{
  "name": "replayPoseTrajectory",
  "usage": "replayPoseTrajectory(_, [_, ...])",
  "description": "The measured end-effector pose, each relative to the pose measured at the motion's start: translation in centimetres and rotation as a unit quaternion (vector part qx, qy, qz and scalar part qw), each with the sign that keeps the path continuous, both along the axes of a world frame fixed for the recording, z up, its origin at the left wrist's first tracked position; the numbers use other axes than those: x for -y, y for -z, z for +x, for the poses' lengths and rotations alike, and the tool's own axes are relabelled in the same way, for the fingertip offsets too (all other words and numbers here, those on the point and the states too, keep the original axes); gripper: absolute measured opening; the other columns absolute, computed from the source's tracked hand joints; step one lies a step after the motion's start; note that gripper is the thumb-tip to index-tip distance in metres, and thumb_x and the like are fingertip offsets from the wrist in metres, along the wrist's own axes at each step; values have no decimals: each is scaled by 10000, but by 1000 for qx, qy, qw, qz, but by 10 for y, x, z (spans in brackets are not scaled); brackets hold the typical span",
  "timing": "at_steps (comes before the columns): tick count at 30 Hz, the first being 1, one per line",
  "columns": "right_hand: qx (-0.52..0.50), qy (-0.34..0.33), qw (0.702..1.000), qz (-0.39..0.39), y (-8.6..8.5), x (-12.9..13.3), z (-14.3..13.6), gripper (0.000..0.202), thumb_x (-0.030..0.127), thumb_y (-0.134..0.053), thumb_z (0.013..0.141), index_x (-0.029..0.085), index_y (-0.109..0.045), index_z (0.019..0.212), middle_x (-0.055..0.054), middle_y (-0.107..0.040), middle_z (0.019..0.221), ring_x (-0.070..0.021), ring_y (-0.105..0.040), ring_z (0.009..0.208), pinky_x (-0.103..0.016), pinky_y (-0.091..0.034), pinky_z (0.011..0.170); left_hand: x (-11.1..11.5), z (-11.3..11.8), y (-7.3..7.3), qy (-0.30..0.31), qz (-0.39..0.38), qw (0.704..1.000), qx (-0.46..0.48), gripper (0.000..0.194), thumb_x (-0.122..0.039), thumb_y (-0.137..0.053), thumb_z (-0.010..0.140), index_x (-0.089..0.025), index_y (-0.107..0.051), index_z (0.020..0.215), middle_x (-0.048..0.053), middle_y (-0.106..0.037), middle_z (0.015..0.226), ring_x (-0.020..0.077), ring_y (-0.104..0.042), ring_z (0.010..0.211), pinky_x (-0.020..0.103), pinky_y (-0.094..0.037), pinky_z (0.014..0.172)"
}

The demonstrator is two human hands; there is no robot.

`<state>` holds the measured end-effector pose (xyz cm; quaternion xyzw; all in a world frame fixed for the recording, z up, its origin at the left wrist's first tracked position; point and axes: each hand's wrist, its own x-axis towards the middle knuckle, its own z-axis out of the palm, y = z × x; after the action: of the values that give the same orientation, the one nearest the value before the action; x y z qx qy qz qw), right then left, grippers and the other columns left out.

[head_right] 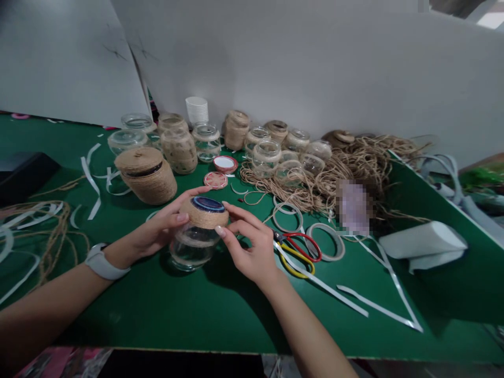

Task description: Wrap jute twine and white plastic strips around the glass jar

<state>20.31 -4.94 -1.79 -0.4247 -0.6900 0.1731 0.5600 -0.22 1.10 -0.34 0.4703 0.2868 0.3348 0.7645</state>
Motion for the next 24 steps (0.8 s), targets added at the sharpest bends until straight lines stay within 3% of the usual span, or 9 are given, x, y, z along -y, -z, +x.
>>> replayPoseTrajectory(8, [18, -30, 999, -15, -2, 0, 2, 184, 199, -627, 907, 206, -673, 729, -142, -688, 1207, -226, -680, 1100, -390, -589, 924, 1, 1, 2, -10, -12, 999, 35, 667, -362, -798, 769, -267, -546, 1379, 88, -669, 1318, 334, -649, 1189, 339, -569, 895])
replayPoseTrajectory(16, [14, -56, 998, -12, -3, 0, 3, 191, 183, -626, 903, 195, -673, 718, -161, -653, 1240, -242, -651, 1154, -404, -584, 939, 3, 2, 1, -17, -11, 999, 43, 585, -363, -806, 770, -297, -598, 1313, 47, -694, 1282, 292, -658, 1180, 320, -561, 914])
replayPoseTrajectory(24, [4, -30, 1000, -6, -1, 1, -1, 185, 184, -625, 908, 208, -670, 730, -139, -683, 1263, -237, -684, 1132, -394, -601, 932, 2, 3, 3, -9, 58, 998, 8, 843, -426, -820, 739, -285, -425, 1470, 111, -540, 1477, 382, -520, 1337, 477, -425, 1110])
